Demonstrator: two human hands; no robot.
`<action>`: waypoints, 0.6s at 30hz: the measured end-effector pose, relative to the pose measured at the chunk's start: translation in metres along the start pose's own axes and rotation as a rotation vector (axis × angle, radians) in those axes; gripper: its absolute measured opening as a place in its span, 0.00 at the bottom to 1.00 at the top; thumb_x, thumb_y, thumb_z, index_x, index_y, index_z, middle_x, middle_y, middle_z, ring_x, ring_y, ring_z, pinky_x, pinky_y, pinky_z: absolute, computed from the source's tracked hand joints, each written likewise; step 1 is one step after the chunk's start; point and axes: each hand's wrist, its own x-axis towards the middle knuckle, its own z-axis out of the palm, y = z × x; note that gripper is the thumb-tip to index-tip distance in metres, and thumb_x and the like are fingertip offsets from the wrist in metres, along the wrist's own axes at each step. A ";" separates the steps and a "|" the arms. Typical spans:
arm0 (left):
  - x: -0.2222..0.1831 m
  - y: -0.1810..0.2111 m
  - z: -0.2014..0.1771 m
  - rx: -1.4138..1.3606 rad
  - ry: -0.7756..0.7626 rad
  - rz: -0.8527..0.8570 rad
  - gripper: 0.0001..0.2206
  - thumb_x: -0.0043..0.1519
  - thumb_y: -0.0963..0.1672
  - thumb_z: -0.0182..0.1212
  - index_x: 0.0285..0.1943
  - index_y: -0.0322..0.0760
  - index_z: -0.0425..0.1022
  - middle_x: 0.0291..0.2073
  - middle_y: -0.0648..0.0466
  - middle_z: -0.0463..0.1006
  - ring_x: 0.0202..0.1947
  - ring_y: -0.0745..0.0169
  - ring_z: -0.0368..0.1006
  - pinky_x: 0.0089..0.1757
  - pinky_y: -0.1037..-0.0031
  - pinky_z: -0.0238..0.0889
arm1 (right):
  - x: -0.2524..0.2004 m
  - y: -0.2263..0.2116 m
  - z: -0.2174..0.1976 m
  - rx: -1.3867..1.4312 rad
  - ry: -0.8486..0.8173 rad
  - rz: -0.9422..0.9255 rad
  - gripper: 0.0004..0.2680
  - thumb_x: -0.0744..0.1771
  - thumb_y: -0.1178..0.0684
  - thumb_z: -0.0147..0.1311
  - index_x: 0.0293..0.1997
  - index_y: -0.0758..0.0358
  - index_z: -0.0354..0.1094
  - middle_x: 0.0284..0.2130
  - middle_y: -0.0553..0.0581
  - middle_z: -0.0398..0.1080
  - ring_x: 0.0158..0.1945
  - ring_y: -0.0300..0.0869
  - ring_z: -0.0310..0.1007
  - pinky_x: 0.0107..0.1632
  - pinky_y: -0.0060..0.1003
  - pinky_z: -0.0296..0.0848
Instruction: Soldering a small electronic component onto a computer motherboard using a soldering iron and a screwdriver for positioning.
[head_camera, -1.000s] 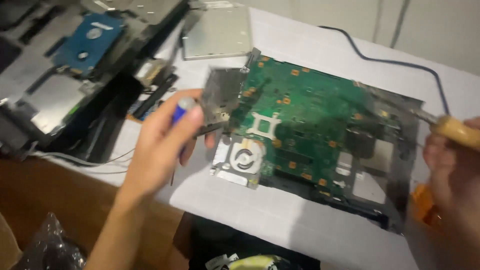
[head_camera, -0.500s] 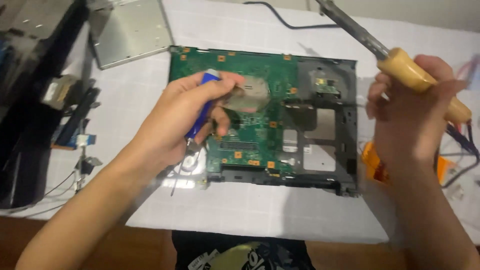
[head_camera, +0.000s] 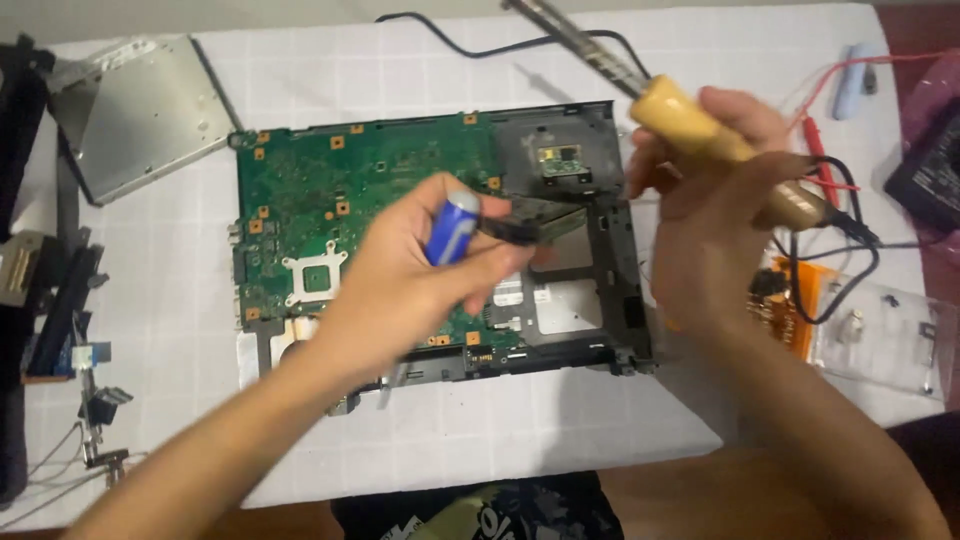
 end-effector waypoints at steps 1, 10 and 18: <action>0.000 -0.004 0.006 -0.046 -0.019 0.074 0.09 0.62 0.40 0.68 0.42 0.41 0.68 0.26 0.57 0.79 0.20 0.72 0.71 0.26 0.81 0.68 | -0.004 -0.004 0.005 -0.042 0.006 -0.013 0.28 0.65 0.20 0.40 0.59 0.53 0.60 0.50 0.66 0.70 0.43 0.43 0.72 0.44 0.33 0.77; 0.001 -0.005 0.027 -0.179 -0.099 -0.061 0.10 0.64 0.44 0.60 0.51 0.40 0.67 0.17 0.50 0.72 0.09 0.73 0.52 0.13 0.81 0.44 | -0.011 -0.012 0.033 0.167 0.040 0.022 0.22 0.66 0.23 0.34 0.50 0.45 0.64 0.23 0.53 0.55 0.21 0.39 0.58 0.24 0.32 0.59; -0.008 -0.022 0.028 -0.144 -0.076 -0.056 0.15 0.64 0.45 0.59 0.59 0.39 0.68 0.29 0.50 0.79 0.17 0.70 0.64 0.19 0.79 0.53 | -0.010 0.001 0.043 -0.065 0.036 -0.083 0.21 0.69 0.25 0.30 0.49 0.46 0.64 0.20 0.48 0.52 0.17 0.35 0.58 0.22 0.28 0.55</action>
